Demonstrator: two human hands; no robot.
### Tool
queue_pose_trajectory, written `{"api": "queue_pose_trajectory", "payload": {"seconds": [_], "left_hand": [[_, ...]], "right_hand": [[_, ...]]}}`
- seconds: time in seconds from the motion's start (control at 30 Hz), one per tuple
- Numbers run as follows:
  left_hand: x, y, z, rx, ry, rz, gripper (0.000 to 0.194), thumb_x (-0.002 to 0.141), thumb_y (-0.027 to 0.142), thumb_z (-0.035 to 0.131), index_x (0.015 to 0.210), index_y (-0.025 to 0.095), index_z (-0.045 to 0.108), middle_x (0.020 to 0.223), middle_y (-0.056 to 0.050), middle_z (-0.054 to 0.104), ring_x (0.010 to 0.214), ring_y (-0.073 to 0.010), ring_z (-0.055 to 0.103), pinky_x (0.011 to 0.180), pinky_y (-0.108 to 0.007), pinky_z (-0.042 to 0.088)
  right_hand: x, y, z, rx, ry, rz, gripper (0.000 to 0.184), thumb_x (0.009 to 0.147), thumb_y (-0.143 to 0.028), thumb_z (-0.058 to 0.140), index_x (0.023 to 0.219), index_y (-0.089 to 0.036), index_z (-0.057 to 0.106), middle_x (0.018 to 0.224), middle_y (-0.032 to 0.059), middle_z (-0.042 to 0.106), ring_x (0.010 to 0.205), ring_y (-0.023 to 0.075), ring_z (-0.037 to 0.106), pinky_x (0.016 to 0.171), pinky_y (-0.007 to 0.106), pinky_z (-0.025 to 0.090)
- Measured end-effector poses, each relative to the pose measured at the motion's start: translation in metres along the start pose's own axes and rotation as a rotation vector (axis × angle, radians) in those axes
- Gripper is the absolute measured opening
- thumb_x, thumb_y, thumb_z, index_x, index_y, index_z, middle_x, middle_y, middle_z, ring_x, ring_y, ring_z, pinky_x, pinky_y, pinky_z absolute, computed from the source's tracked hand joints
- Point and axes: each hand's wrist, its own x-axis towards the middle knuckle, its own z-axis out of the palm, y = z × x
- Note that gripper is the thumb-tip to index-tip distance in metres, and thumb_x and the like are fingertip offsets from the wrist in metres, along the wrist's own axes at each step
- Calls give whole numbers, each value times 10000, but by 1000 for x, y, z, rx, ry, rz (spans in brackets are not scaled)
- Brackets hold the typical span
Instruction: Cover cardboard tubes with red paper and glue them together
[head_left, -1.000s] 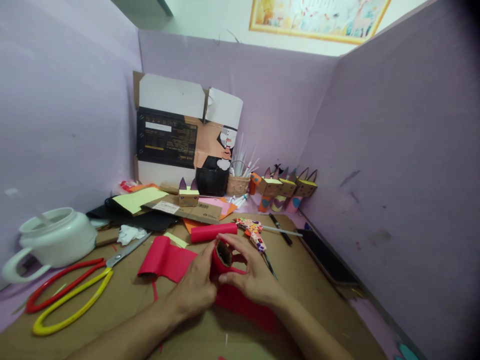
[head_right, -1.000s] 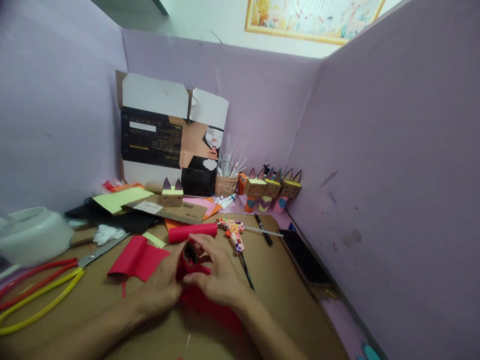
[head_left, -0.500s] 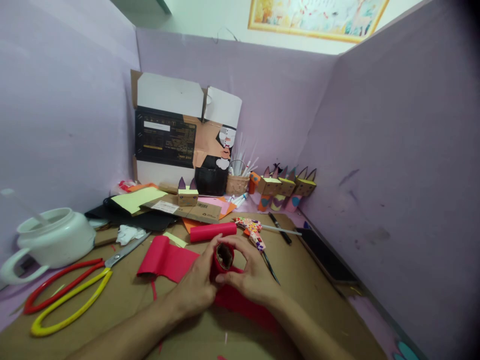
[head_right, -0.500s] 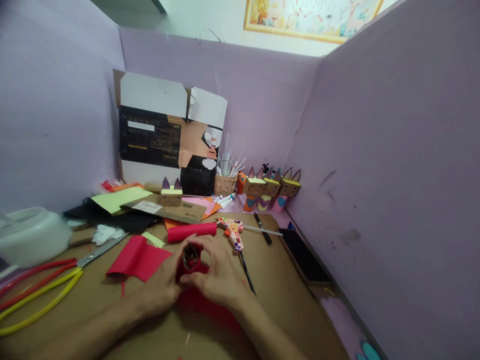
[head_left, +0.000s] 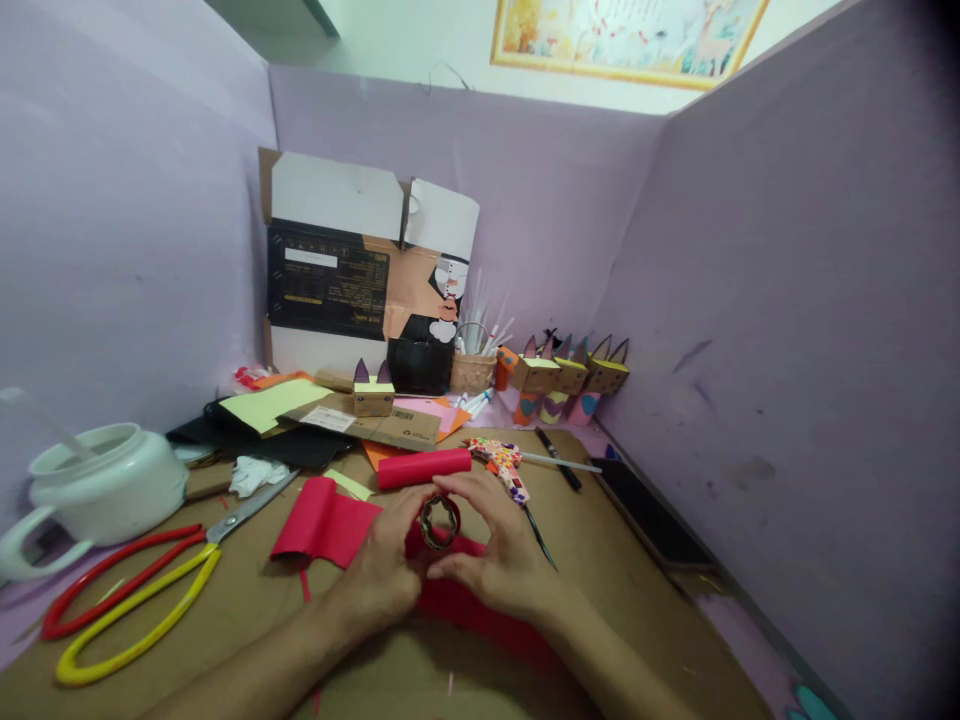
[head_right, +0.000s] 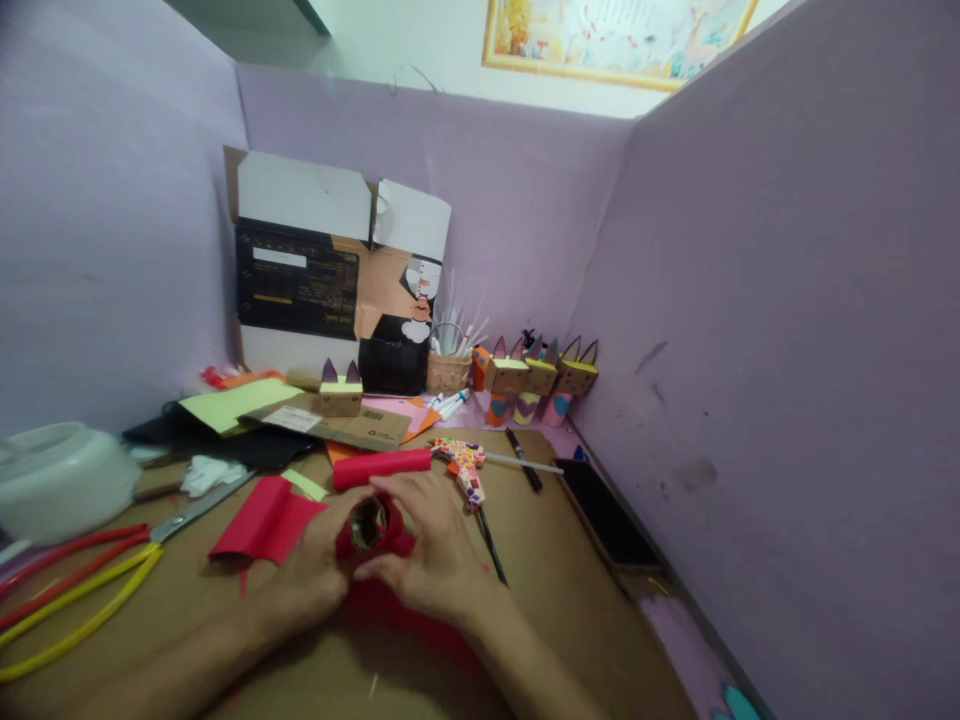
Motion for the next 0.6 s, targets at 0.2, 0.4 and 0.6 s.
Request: {"api": "queue_pose_trajectory", "payload": {"seconds": [0.2, 0.4, 0.6], "left_hand": [[3, -2, -15, 99, 113, -20, 358, 787, 190, 555, 1141, 178, 504, 1167, -107, 597, 1089, -243, 557, 928, -397, 458], [6, -4, -25, 172, 153, 64, 373, 794, 144, 505, 1165, 167, 486, 1183, -111, 582, 1125, -224, 530, 963, -382, 435], [3, -11, -26, 218, 168, 82, 455, 747, 83, 497, 1192, 170, 462, 1202, -106, 562, 1148, -219, 509, 978, -363, 423]], "right_hand": [[13, 28, -45, -363, 121, 645, 417, 782, -525, 523, 1000, -186, 630, 995, 96, 676, 886, 234, 631, 736, 322, 470], [16, 58, -47, -593, -66, 939, 363, 637, -559, 632, 615, -197, 651, 705, 105, 690, 766, 304, 643, 581, 309, 403], [16, 74, -35, -345, 25, 997, 142, 666, -319, 612, 629, -187, 577, 521, 16, 576, 576, 217, 615, 457, 254, 419]]}}
